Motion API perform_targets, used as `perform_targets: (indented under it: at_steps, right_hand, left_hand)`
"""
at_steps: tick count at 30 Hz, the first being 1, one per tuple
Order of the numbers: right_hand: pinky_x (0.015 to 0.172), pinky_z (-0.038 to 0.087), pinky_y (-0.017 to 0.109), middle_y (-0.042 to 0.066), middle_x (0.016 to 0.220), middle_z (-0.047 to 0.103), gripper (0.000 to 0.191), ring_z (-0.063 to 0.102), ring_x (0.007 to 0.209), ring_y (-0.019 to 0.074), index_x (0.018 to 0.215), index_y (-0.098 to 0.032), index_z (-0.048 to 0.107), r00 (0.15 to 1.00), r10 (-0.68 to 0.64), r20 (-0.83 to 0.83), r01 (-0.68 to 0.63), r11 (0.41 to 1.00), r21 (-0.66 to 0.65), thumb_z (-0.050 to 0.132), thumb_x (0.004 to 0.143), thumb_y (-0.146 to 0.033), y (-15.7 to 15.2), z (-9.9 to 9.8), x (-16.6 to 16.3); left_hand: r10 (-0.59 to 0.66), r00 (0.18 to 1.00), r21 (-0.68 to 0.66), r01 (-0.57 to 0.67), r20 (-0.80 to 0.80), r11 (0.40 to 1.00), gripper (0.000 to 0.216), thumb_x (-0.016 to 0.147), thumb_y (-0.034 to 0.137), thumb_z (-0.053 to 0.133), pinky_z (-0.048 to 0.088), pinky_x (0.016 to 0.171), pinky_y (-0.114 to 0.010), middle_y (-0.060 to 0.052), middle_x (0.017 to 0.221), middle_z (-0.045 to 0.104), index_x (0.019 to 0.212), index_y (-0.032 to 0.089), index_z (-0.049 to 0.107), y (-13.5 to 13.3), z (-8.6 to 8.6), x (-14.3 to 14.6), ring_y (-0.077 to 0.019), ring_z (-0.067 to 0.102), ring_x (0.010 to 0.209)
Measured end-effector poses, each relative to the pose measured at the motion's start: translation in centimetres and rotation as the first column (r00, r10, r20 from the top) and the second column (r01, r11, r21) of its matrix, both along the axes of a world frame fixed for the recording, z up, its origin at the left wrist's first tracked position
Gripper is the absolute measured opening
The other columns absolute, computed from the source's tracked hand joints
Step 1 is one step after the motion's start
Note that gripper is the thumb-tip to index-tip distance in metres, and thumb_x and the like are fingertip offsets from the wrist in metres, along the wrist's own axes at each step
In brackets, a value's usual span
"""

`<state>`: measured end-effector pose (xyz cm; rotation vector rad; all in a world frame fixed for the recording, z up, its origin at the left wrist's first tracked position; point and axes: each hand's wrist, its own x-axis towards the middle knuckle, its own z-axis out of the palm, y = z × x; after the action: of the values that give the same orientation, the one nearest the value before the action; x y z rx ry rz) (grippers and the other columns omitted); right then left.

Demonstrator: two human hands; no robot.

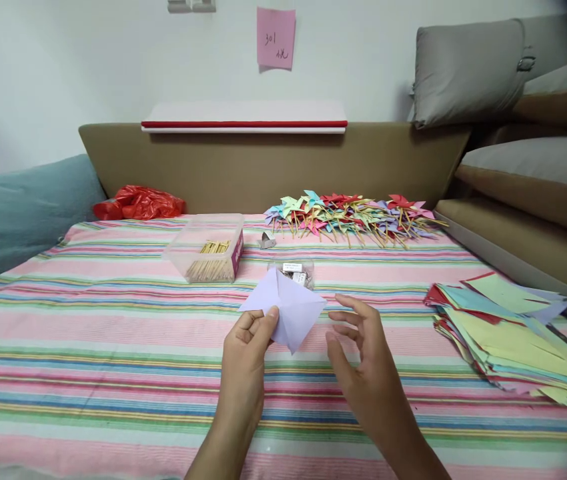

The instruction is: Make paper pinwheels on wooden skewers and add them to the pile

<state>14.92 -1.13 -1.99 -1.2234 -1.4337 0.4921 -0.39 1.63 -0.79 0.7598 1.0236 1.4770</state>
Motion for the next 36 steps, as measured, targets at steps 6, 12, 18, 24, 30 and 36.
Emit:
perform_targets:
  at_steps: [6,12,18,24,30,36]
  right_hand:
    - [0.100,0.047,0.051,0.010,0.144,0.038,0.039,0.043,0.132,0.0293,0.122,-0.031,0.059,0.872,-0.092,0.480,-0.085,0.938,0.335,0.057,0.092,-0.006,0.2,0.3,0.9]
    - [0.100,0.046,0.051,0.010,0.141,0.038,0.024,0.044,0.128,0.0301,0.106,-0.027,0.066,0.852,-0.104,0.513,-0.115,0.919,0.377,0.064,0.090,-0.009,0.2,0.7,0.8]
    - [0.102,0.042,0.049,0.009,0.140,0.038,0.024,0.043,0.128,0.0294,0.103,-0.026,0.068,0.848,-0.085,0.524,-0.148,0.910,0.387,0.064,0.089,-0.007,0.2,0.8,0.6]
    - [0.102,0.041,0.049,0.009,0.139,0.042,0.018,0.042,0.128,0.0293,0.092,-0.026,0.072,0.875,-0.028,0.483,-0.174,0.914,0.368,0.065,0.090,-0.010,0.0,1.3,0.7]
    - [0.102,0.041,0.050,0.009,0.137,0.045,0.017,0.044,0.128,0.0298,0.090,-0.026,0.074,0.880,0.022,0.474,-0.212,0.911,0.352,0.067,0.089,-0.010,0.0,1.4,1.1]
    - [0.100,0.044,0.049,0.006,0.138,0.048,0.014,0.044,0.128,0.0296,0.090,-0.031,0.075,0.923,0.068,0.380,-0.179,0.947,0.266,0.069,0.090,-0.018,-0.2,1.4,0.7]
  left_hand:
    - [-0.012,0.999,0.039,0.013,-0.036,0.999,0.026,0.077,0.036,0.081,0.042,0.060,-0.020,0.005,0.063,0.057,0.074,0.017,0.063,-0.4,0.3,0.0,-0.0092,0.049,0.061]
    - [-0.079,0.997,0.017,0.079,-0.001,0.997,0.027,0.078,0.036,0.080,0.042,0.060,-0.020,0.004,0.068,0.057,0.077,0.018,0.060,-0.4,0.4,-0.2,-0.0098,0.050,0.064]
    - [-0.117,0.993,-0.011,0.117,-0.003,0.993,0.027,0.080,0.035,0.079,0.040,0.057,-0.018,0.005,0.065,0.056,0.075,0.018,0.058,-0.4,0.5,-0.2,-0.0085,0.046,0.061]
    - [-0.141,0.990,-0.022,0.141,-0.023,0.990,0.028,0.080,0.036,0.078,0.041,0.059,-0.018,0.005,0.066,0.056,0.075,0.017,0.058,-0.5,0.6,-0.1,-0.0087,0.047,0.063]
    - [-0.130,0.990,-0.032,0.128,-0.054,0.991,0.030,0.079,0.037,0.079,0.039,0.058,-0.018,0.005,0.065,0.055,0.075,0.017,0.058,-0.4,0.7,0.0,-0.0088,0.045,0.062]
    - [-0.121,0.990,-0.011,0.120,-0.070,0.993,0.029,0.078,0.036,0.080,0.041,0.061,-0.019,0.004,0.067,0.057,0.074,0.017,0.059,-0.4,0.5,-0.1,-0.0091,0.047,0.064]
